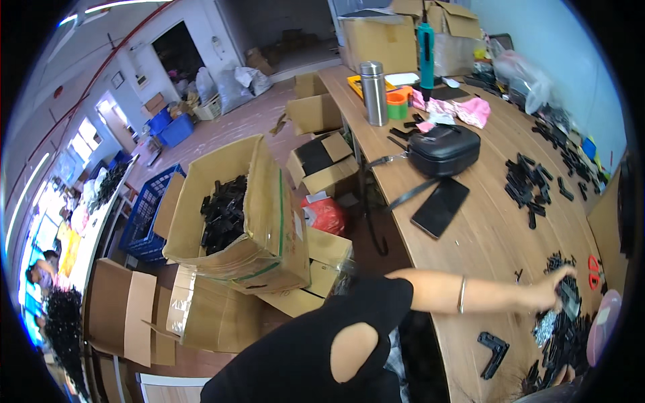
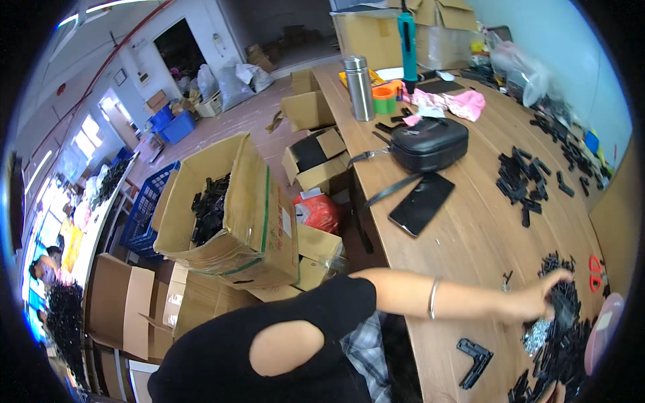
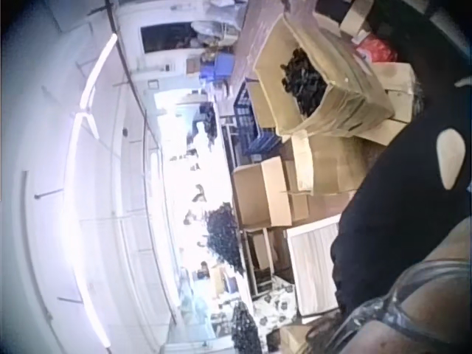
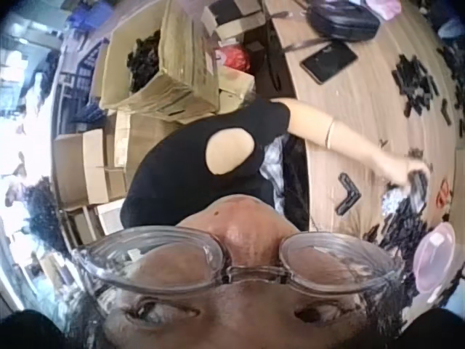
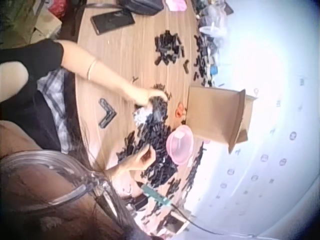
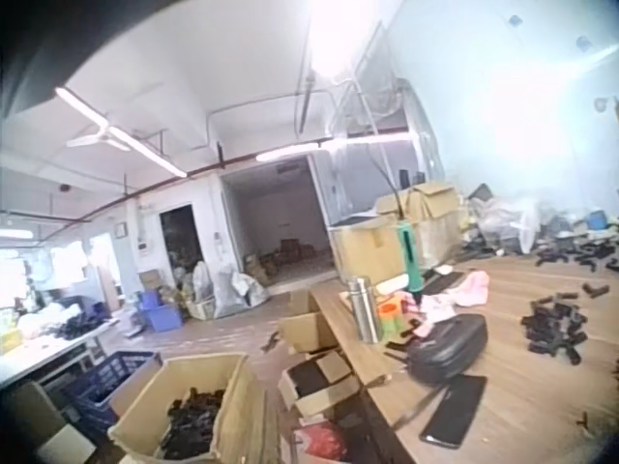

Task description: The person assembles small black plastic components and metal screws on a wooden table. They pick up parts from piles, fit them together by hand, and use a green power drill to fasten screws into the assemblies. The person works on multiple units sequentially, placing finished items on the table.

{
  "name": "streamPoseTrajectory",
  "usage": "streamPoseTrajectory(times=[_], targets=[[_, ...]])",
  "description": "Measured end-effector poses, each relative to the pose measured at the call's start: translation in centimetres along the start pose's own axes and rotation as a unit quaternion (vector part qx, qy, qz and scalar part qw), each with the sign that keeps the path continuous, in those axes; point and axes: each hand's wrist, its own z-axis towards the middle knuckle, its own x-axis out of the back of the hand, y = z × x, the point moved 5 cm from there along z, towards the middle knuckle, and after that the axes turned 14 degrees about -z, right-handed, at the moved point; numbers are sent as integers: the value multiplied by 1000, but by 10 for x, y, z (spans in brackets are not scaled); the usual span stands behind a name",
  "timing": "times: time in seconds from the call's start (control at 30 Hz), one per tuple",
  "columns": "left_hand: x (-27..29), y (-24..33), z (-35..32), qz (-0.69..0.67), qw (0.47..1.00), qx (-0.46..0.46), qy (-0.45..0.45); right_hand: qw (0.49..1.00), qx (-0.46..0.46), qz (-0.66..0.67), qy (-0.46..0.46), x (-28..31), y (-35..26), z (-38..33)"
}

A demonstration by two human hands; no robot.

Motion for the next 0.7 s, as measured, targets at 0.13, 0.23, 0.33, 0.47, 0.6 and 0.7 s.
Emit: streamPoseTrajectory(times=[0.13,0.23,0.33,0.47,0.6,0.7], targets=[[-32,-42,-33,-125,974,186,-30,961,73,265,29,-1,21,-5],[-27,-66,-34,-117,968,221,-12,970,-5,243,-13,-14,13,-5],[-33,-5,-58,-182,929,317,-55,983,-146,74,-89,-5,31,-11],[-32,-4,-59,-20,952,145,-270,976,-181,82,-89,-22,31,-19],[-34,22,-69,270,934,106,-207,977,-65,167,-114,-24,-11,-14],[-49,28,-69,174,931,263,-184,985,28,126,-113,-16,-24,-9]])
